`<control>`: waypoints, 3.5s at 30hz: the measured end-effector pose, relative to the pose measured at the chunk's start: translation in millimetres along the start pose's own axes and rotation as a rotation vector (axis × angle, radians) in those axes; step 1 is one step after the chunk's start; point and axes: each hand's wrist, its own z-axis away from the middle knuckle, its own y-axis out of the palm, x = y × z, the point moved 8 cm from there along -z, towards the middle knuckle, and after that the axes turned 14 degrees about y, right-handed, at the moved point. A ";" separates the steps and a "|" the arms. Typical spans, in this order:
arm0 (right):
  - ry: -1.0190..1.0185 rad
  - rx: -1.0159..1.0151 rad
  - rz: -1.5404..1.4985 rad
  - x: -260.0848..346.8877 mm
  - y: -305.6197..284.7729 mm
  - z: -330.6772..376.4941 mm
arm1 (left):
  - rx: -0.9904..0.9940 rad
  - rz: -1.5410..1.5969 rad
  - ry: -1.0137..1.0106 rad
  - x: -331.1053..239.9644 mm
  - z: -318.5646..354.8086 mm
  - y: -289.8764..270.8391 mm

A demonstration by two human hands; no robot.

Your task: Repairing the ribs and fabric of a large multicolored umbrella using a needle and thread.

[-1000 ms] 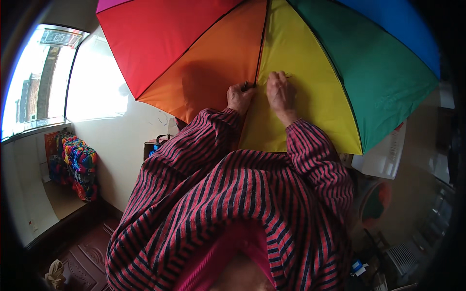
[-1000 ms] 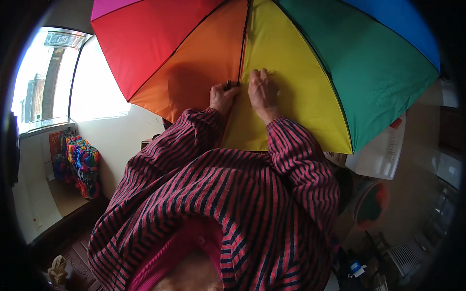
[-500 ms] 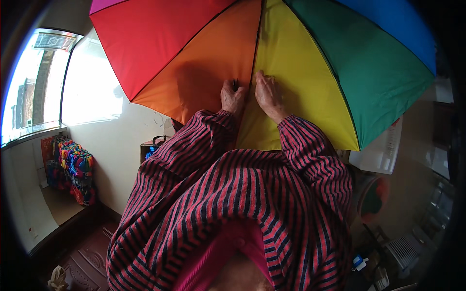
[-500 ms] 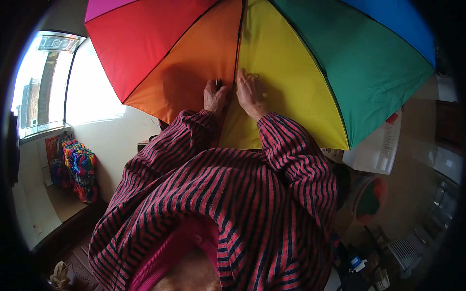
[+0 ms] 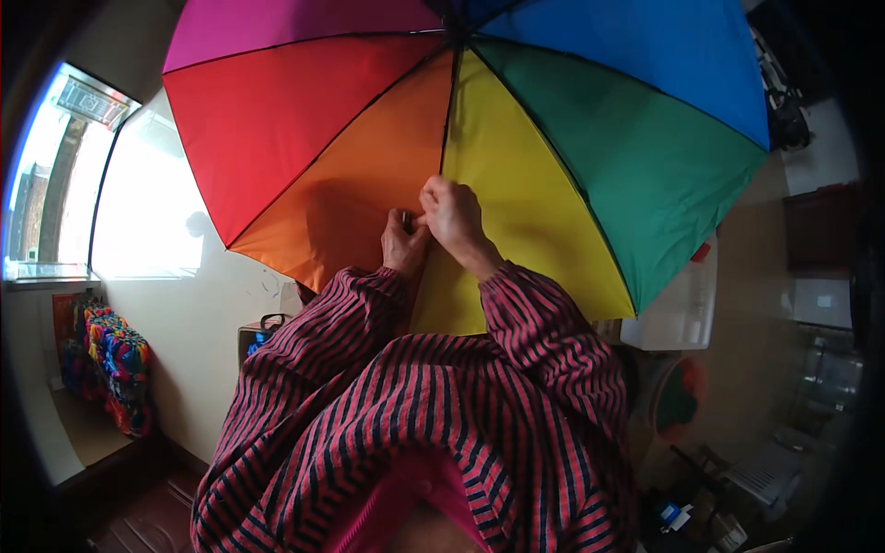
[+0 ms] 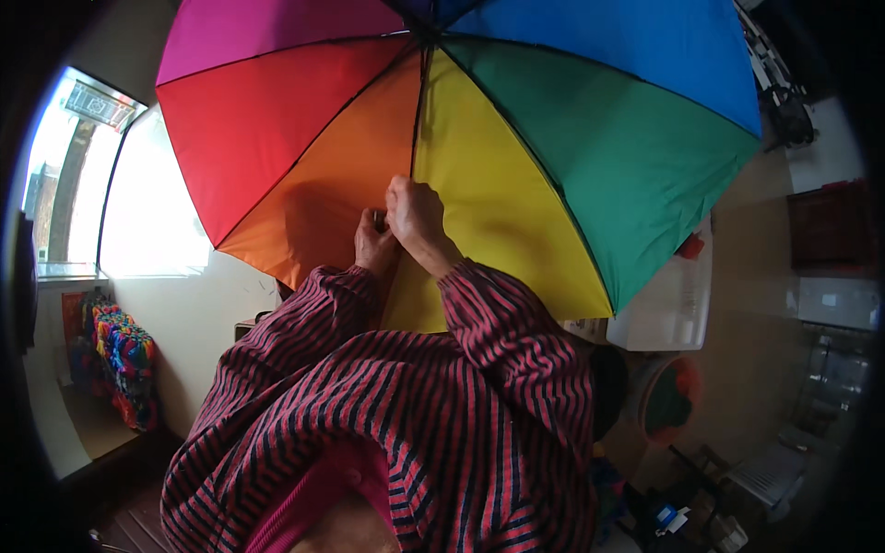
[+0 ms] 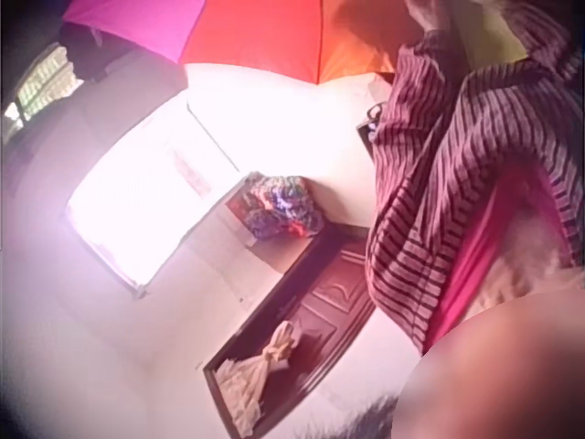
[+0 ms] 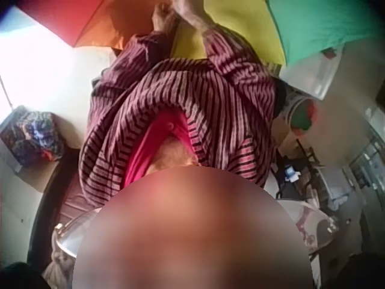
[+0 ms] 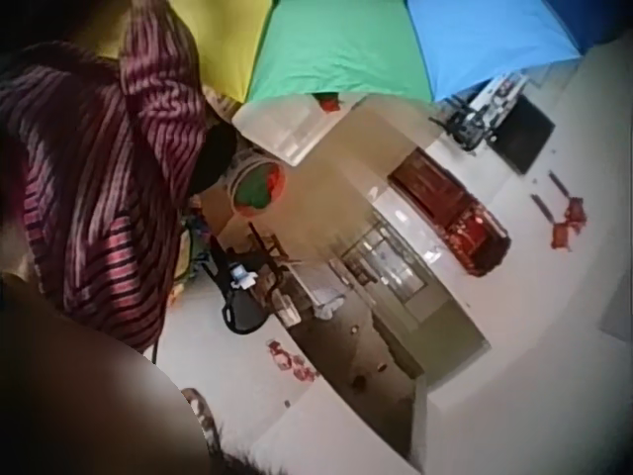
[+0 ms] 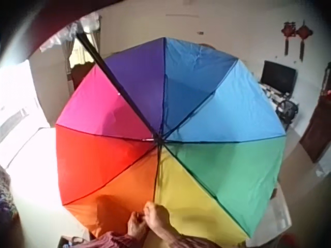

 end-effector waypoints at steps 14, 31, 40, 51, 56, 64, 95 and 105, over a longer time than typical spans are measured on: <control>-0.272 -0.016 0.051 -2.5 -12.8 -16.9 | 0.006 0.115 -0.156 11.6 -7.4 -29.3; -0.293 0.023 0.227 17.9 56.7 10.9 | -0.212 0.895 -0.827 24.9 20.3 -12.5; 0.458 0.659 -1.077 -20.9 29.0 -31.6 | 0.031 0.321 -0.558 25.5 8.0 -22.8; 0.286 0.307 -1.089 -62.1 -12.1 -54.6 | 0.640 -0.387 0.173 -9.2 4.4 2.5; 0.107 0.492 -1.021 -12.5 -16.9 -28.6 | 0.870 -0.578 0.240 -26.2 11.6 -2.6; -0.074 0.053 -1.306 13.4 -82.2 -14.9 | 0.855 -0.687 0.356 -28.1 15.5 3.2; -0.029 0.208 -0.148 -14.1 48.3 -1.7 | -0.148 0.877 -0.739 2.7 21.1 -7.5; 0.259 0.461 -0.957 -8.3 -15.2 -33.8 | 0.122 -0.129 -0.148 -0.5 -1.6 -23.4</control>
